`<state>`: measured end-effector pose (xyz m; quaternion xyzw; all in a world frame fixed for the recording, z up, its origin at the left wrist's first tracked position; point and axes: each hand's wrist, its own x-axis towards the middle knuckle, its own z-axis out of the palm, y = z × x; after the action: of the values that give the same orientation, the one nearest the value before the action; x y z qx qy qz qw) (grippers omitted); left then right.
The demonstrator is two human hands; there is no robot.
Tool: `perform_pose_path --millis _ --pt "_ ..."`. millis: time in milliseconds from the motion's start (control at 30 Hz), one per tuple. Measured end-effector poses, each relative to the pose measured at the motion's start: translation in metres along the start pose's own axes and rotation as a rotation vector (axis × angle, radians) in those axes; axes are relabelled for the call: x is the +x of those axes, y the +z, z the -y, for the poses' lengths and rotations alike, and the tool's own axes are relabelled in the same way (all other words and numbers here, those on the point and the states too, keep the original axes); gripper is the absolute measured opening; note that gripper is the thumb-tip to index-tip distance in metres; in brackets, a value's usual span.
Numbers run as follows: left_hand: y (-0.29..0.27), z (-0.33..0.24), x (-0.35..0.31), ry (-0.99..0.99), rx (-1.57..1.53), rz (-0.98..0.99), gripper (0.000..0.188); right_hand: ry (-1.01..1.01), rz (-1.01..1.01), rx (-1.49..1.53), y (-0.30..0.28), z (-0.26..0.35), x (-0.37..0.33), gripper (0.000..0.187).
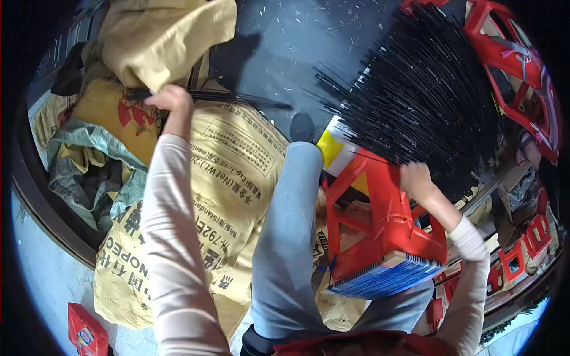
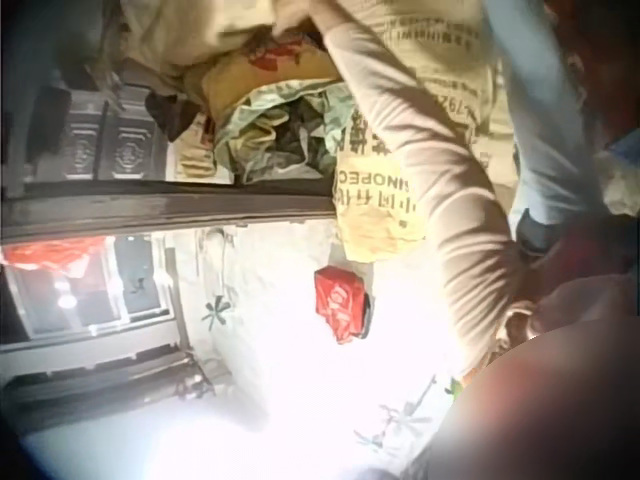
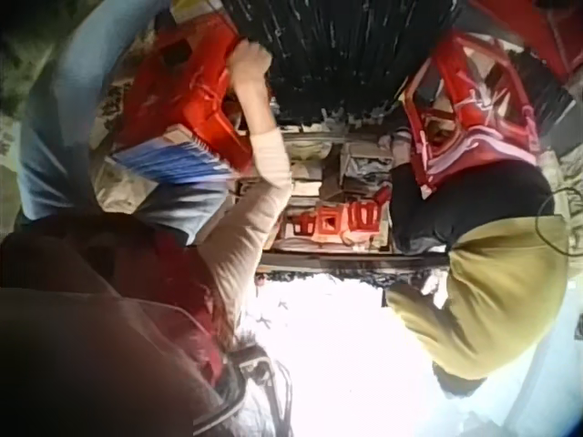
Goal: Arranging and sorting long black flexible rods onto a circular assembly table.
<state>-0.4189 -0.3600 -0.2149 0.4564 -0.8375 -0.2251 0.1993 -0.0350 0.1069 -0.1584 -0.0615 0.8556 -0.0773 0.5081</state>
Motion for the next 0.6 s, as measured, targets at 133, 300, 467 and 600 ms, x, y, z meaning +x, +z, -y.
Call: perform_pose_path --millis 133,300,467,600 --pt "-0.045 -0.031 0.034 0.113 -0.626 0.498 0.023 -0.100 -0.474 0.163 -0.053 0.046 0.092 0.014" --pt "-0.116 0.010 -0.026 -0.266 -0.768 0.761 0.020 -0.043 -1.134 0.255 -0.090 0.105 0.249 0.025" --pt "-0.161 0.063 -0.080 -0.488 -0.537 0.734 0.027 0.077 -0.406 0.520 -0.069 0.123 0.306 0.026" --pt "-0.172 0.067 -0.096 -0.440 -0.499 0.733 0.025 0.090 -0.314 0.274 -0.047 0.103 0.298 0.020"
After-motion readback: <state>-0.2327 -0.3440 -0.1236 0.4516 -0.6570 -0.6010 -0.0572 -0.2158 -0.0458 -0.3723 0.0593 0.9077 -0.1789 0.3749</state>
